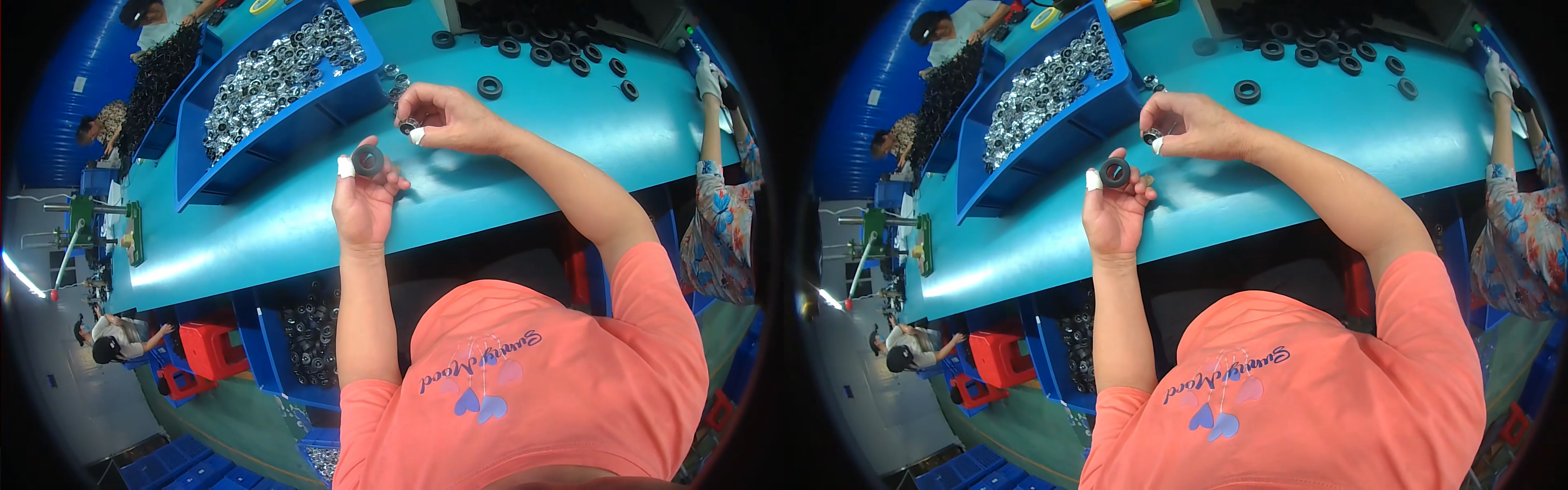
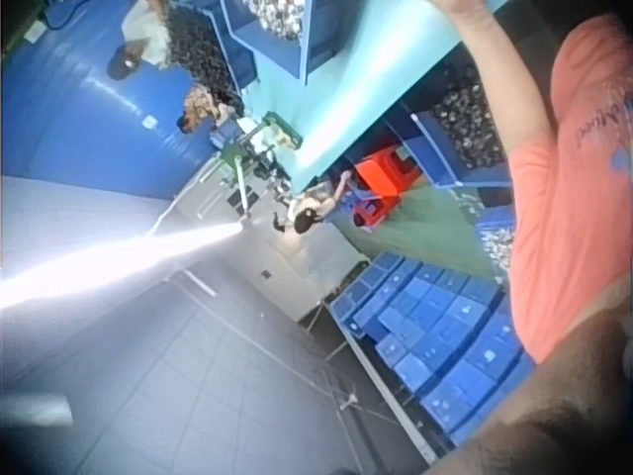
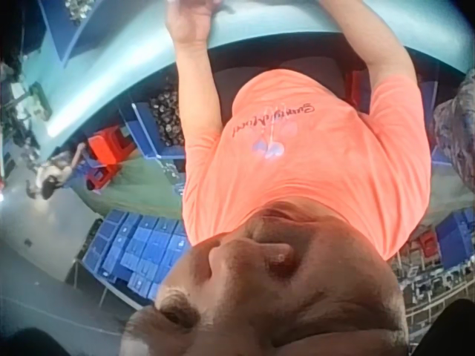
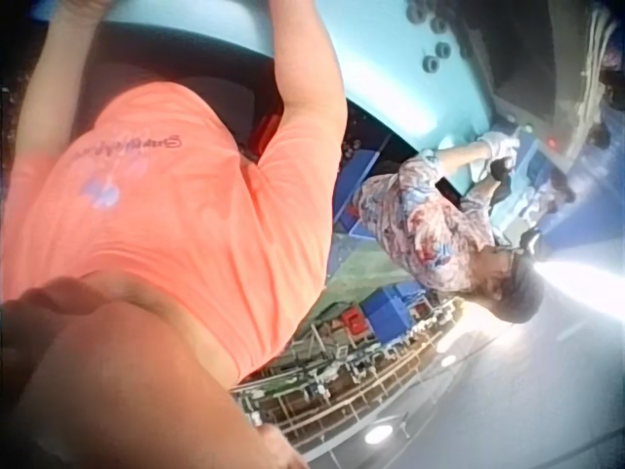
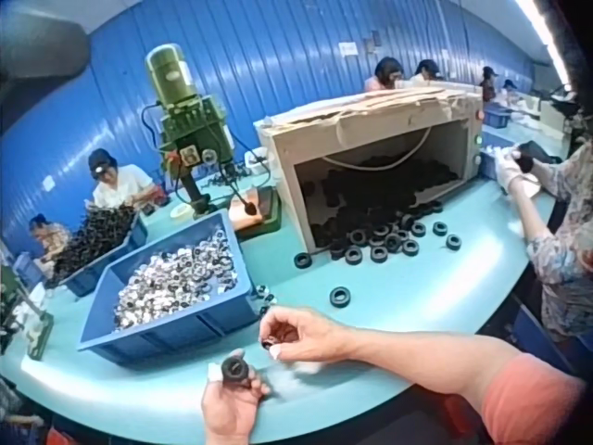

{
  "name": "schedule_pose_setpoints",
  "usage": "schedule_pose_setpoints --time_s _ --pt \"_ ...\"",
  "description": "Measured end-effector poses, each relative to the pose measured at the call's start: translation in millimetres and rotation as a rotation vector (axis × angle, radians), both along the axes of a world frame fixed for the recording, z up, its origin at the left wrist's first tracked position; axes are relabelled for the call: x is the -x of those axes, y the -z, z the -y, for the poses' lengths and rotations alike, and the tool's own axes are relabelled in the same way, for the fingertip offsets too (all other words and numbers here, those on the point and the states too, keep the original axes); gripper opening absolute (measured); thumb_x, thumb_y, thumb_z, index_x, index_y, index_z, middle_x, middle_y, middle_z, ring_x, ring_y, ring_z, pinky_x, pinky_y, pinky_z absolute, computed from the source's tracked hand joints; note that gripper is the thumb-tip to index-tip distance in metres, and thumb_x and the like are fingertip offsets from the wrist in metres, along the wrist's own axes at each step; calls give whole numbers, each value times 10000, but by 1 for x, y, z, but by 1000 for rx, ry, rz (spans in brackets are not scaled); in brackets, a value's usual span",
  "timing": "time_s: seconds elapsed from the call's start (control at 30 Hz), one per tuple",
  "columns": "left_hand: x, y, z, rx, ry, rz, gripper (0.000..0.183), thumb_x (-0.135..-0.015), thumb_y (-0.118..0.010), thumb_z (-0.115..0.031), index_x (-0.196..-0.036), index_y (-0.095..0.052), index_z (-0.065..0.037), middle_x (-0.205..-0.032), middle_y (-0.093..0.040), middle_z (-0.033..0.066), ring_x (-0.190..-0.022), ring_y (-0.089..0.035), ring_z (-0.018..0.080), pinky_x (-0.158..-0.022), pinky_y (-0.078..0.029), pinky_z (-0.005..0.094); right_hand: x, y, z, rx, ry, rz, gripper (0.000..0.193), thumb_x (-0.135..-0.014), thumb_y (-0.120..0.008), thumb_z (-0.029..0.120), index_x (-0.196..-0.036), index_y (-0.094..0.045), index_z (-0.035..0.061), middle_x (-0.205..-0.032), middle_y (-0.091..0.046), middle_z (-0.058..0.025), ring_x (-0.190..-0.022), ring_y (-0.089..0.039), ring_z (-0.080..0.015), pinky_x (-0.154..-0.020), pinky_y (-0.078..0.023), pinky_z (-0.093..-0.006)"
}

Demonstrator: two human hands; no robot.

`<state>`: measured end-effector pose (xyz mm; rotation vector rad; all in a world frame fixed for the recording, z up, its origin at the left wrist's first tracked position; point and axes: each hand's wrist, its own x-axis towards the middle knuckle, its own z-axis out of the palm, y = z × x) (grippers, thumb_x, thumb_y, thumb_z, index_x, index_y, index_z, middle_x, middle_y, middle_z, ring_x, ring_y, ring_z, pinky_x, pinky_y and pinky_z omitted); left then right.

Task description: Assembling small silver components into black circular rings on a factory assembly line.

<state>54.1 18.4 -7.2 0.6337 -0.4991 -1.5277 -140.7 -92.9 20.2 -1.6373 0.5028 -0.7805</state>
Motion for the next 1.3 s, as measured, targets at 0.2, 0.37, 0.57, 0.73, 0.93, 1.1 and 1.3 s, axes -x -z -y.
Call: schedule_pose_setpoints --time_s 0.2,0.37,0.57,0.73,0.93,1.1,1.3 --pt "0 -1 -1 -10 -16 11 516 -1087 -359 -417 -1311 -528 16 -908 -601 107 -807 -576 217 -751 -535 423 -2 0 -2 -118 -77 37 228 -822 -686 61 -1037 -612 53 -1020 -626 -30 -1006 -611 -132 -951 -503 -317" --pt "0 2 0 6 -9 14 500 -1080 -387 -404 -1324 -522 11 -938 -605 110 -823 -585 222 -770 -542 430 -4 2 -3 -167 -108 52 253 -822 -740 82 -1043 -620 58 -1027 -630 -21 -1008 -614 -130 -957 -501 -315" --pt "-1 4 -1 11 -5 17 481 -1075 -404 -382 -1334 -520 6 -964 -611 116 -851 -594 228 -789 -549 426 -4 1 -1 -159 -107 5 300 -790 -795 75 -1040 -629 64 -1009 -622 -7 -951 -613 -110 -901 -515 -281" --pt "-1 5 -1 18 -7 27 473 -1073 -410 -375 -1331 -525 4 -982 -616 121 -859 -596 229 -790 -552 427 -4 6 2 -147 -92 -44 347 -754 -830 53 -1031 -623 82 -1019 -589 15 -897 -576 -85 -852 -518 -247" --pt "-2 4 -3 31 -5 4 479 -1078 -373 -370 -1339 -528 0 -1002 -613 151 -874 -595 242 -795 -550 408 -2 4 1 -137 -107 -33 347 -750 -825 50 -1027 -618 82 -1018 -585 8 -909 -573 -87 -848 -516 -245" --pt "0 0 -3 54 -25 -11 467 -1075 -358 -353 -1364 -503 -16 -1009 -605 159 -870 -591 244 -793 -550 405 0 1 -1 -100 -94 -47 349 -756 -820 67 -1049 -632 76 -1010 -592 12 -894 -560 -85 -836 -509 -245" --pt "0 0 -3 35 -42 14 454 -1076 -362 -344 -1379 -484 -29 -1010 -615 122 -850 -590 238 -775 -547 433 2 -3 -3 -67 -107 -82 320 -772 -790 69 -1057 -645 62 -1006 -595 12 -869 -555 -86 -812 -503 -243"
